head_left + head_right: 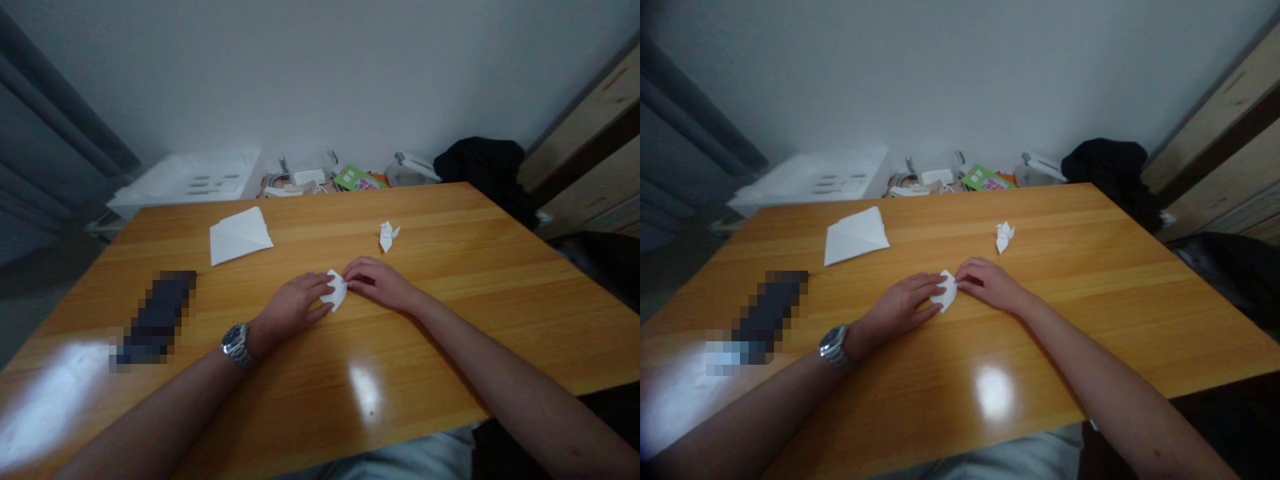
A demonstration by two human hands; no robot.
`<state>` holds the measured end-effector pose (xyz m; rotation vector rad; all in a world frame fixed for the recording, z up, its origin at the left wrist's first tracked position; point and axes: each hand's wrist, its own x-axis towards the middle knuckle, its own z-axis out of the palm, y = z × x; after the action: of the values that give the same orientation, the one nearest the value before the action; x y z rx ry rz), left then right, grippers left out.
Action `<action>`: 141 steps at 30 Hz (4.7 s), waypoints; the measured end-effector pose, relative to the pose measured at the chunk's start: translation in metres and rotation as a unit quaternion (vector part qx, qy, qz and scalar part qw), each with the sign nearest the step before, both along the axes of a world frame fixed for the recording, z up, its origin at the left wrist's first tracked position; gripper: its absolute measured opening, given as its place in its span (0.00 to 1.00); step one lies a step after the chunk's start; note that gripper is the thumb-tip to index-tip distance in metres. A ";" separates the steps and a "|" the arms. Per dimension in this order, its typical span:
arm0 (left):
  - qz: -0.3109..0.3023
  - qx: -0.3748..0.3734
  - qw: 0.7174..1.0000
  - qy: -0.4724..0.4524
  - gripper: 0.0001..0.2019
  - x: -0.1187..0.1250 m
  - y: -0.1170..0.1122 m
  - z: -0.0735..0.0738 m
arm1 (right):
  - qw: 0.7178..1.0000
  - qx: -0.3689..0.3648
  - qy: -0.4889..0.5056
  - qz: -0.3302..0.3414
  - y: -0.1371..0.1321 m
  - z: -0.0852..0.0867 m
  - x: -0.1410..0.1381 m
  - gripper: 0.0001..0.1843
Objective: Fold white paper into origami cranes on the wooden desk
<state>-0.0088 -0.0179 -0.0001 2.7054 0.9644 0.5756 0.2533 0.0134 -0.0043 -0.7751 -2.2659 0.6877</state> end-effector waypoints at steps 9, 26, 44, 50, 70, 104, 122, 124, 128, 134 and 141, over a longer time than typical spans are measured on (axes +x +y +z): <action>0.042 -0.020 0.999 -0.008 0.17 0.000 -0.001 -0.001 | 1.000 -0.003 -0.023 -0.010 -0.001 0.000 -0.003 0.06; -0.002 0.005 1.000 -0.015 0.15 0.004 -0.006 0.006 | 0.994 -0.017 -0.046 -0.097 -0.004 -0.003 -0.010 0.05; 0.014 -0.018 0.999 0.042 0.18 0.001 -0.017 0.011 | 0.989 -0.044 -0.092 -0.111 0.003 -0.002 -0.018 0.05; 0.014 0.000 0.997 0.077 0.18 0.003 -0.019 0.014 | 0.986 -0.024 -0.086 -0.142 -0.002 -0.004 -0.022 0.04; 0.014 0.001 0.995 0.097 0.19 0.005 -0.021 0.014 | 0.977 -0.014 -0.125 -0.174 -0.003 -0.004 -0.027 0.05; -0.014 0.017 0.997 0.077 0.17 0.004 -0.022 0.016 | 0.974 -0.013 -0.131 -0.187 -0.004 -0.005 -0.029 0.04; -0.023 0.021 0.997 0.075 0.17 0.007 -0.023 0.018 | 0.971 -0.003 -0.149 -0.186 -0.006 -0.004 -0.029 0.06; -0.024 0.027 0.996 0.080 0.17 0.007 -0.023 0.019 | 0.971 -0.004 -0.150 -0.188 -0.006 -0.003 -0.030 0.05; -0.024 0.043 0.996 0.072 0.16 0.008 -0.023 0.018 | 0.971 -0.004 -0.147 -0.190 -0.005 -0.004 -0.029 0.04; -0.044 0.039 0.995 0.082 0.17 0.007 -0.022 0.018 | 0.971 0.000 -0.147 -0.188 -0.004 -0.006 -0.029 0.04; -0.088 0.008 0.994 0.066 0.18 -0.005 -0.018 0.020 | 0.972 -0.002 -0.139 -0.187 -0.005 -0.004 -0.030 0.03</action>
<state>-0.0143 -0.0362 0.0203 2.8342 0.7410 0.3768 0.2237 0.0083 -0.0080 -1.3268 -2.2648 0.4246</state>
